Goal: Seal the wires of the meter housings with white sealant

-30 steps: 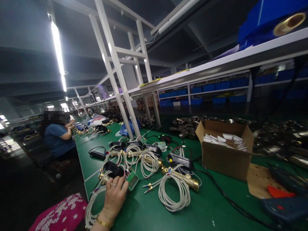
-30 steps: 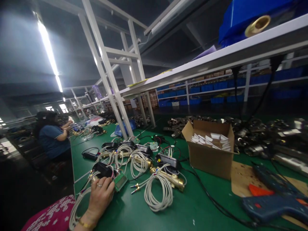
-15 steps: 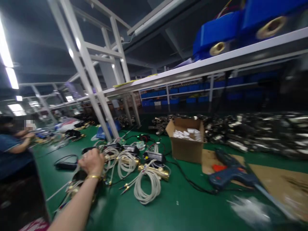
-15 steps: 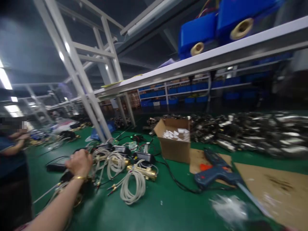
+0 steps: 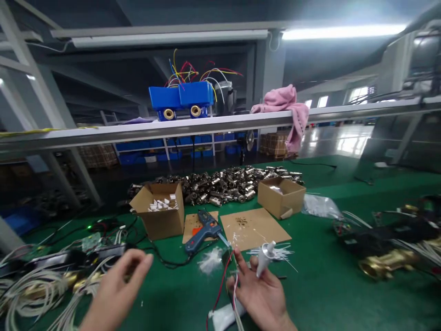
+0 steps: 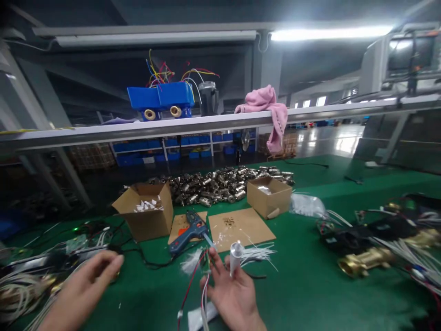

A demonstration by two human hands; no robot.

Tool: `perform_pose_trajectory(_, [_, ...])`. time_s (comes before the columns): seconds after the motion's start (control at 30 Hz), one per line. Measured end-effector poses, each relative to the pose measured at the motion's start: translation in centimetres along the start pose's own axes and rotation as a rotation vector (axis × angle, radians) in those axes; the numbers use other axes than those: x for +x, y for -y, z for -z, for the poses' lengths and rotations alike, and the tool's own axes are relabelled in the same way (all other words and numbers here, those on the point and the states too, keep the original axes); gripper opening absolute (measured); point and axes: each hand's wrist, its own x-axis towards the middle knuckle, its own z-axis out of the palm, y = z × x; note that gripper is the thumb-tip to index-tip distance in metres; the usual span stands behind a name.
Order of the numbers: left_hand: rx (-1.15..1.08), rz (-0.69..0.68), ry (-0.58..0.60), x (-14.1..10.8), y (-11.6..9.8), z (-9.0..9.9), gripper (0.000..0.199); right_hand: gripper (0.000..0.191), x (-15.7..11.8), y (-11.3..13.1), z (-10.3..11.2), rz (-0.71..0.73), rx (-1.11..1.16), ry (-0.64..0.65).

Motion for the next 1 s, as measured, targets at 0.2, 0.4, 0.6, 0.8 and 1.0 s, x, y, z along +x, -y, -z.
perform_pose_trajectory(0.2, [-0.253, -0.031, 0.343, 0.9, -8.9, -12.8, 0.08, 0.008, -0.2, 1.2, 0.1, 0.034, 0.024, 0.094])
perform_pose_trajectory(0.4, [-0.29, 0.008, 0.382, 1.4, -12.4, -14.5, 0.082, 0.011, -0.3, 1.3, 0.6, 0.065, 0.041, 0.139])
perform_pose_trajectory(0.6, [-0.331, 0.008, 0.43, 0.3, -13.6, -13.1, 0.083, 0.015, -0.3, 1.1, 0.4, 0.072, 0.077, 0.123])
perform_pose_trajectory(0.8, [-0.357, 0.032, 0.474, -0.4, -12.9, -12.8, 0.077, 0.012, -0.5, 1.4, -0.6, 0.069, 0.089, 0.13])
perform_pose_trajectory(1.0, [-0.389, 0.049, 0.511, -0.5, -12.3, -12.7, 0.062, 0.01, -0.5, 1.3, -0.7, 0.065, 0.102, 0.133])
